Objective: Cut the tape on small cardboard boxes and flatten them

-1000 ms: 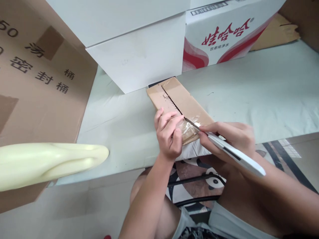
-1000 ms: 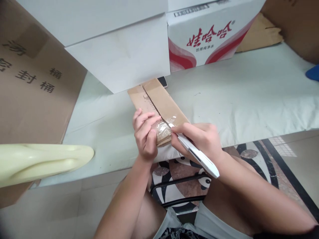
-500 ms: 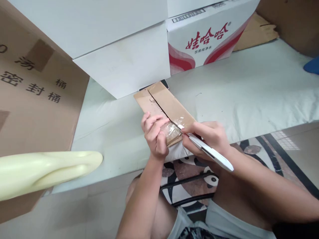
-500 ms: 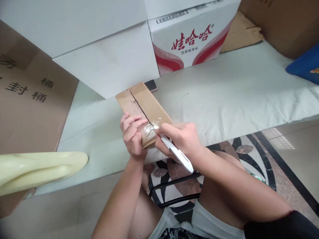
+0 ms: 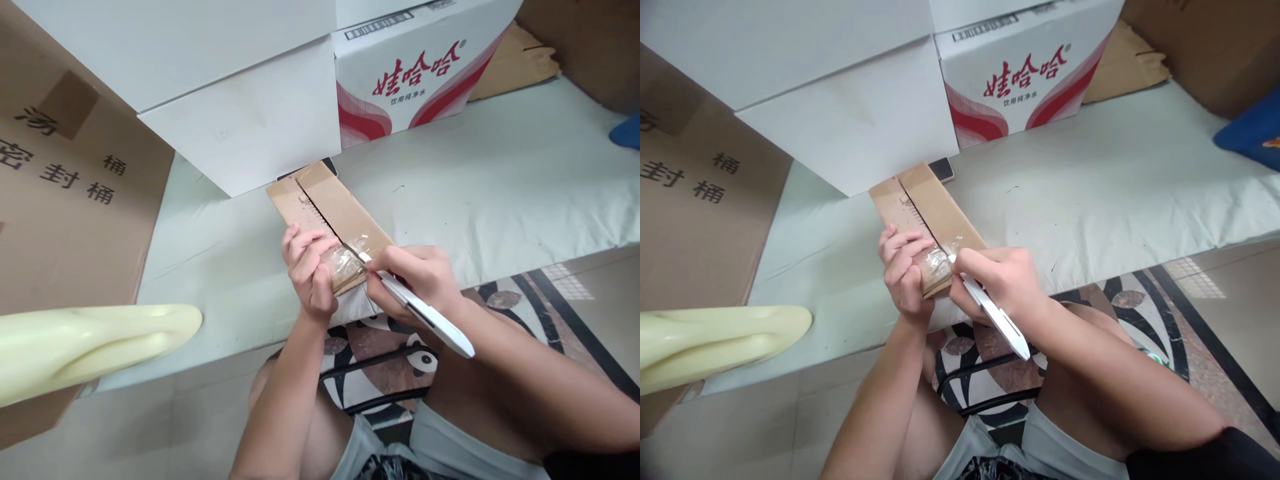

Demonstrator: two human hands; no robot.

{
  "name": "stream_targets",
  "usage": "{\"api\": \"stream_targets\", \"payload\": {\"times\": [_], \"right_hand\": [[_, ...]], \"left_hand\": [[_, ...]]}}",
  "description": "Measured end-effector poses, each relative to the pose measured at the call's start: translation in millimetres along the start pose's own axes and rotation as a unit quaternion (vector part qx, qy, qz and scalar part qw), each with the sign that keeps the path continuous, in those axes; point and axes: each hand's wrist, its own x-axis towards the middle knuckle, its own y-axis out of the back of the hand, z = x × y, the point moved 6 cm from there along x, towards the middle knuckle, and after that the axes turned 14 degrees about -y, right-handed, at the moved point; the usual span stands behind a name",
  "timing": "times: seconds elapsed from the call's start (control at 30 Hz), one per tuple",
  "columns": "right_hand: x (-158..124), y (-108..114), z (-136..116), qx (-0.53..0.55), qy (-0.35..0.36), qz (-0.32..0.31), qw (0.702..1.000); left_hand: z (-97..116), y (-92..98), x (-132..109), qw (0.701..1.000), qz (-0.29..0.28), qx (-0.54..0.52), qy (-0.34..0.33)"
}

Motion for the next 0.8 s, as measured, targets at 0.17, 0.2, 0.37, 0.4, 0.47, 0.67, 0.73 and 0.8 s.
{"api": "stream_targets", "payload": {"times": [0.17, 0.2, 0.37, 0.4, 0.47, 0.67, 0.73, 0.8], "right_hand": [[2, -2, 3, 0.004, -0.04, -0.009, 0.999], [3, -3, 3, 0.006, -0.047, -0.014, 0.999], [4, -3, 13, 0.047, -0.11, -0.041, 0.992], [4, -3, 15, 0.058, -0.121, -0.044, 0.99], [2, -2, 16, 0.07, -0.127, -0.049, 0.988], [1, 1, 13, 0.074, -0.099, -0.066, 0.99], [2, 2, 14, 0.084, -0.091, -0.062, 0.99], [3, 3, 17, 0.095, -0.081, -0.041, 0.991]], "left_hand": [[-1, 0.4, 1, 1.0, -0.008, 0.004, 0.0], [-1, 0.5, 1, 1.0, -0.008, 0.001, 0.001], [-1, 0.5, 0, 1.0, -0.005, -0.009, 0.006], [-1, 0.4, 0, 1.0, -0.005, -0.007, 0.007], [-1, 0.0, 0, 1.0, -0.006, -0.004, 0.008], [1, -0.6, 1, 1.0, -0.004, -0.011, 0.001], [1, -1.0, 1, 1.0, -0.003, -0.012, -0.002], [2, -1.5, 1, 1.0, 0.001, -0.013, -0.004]]}}
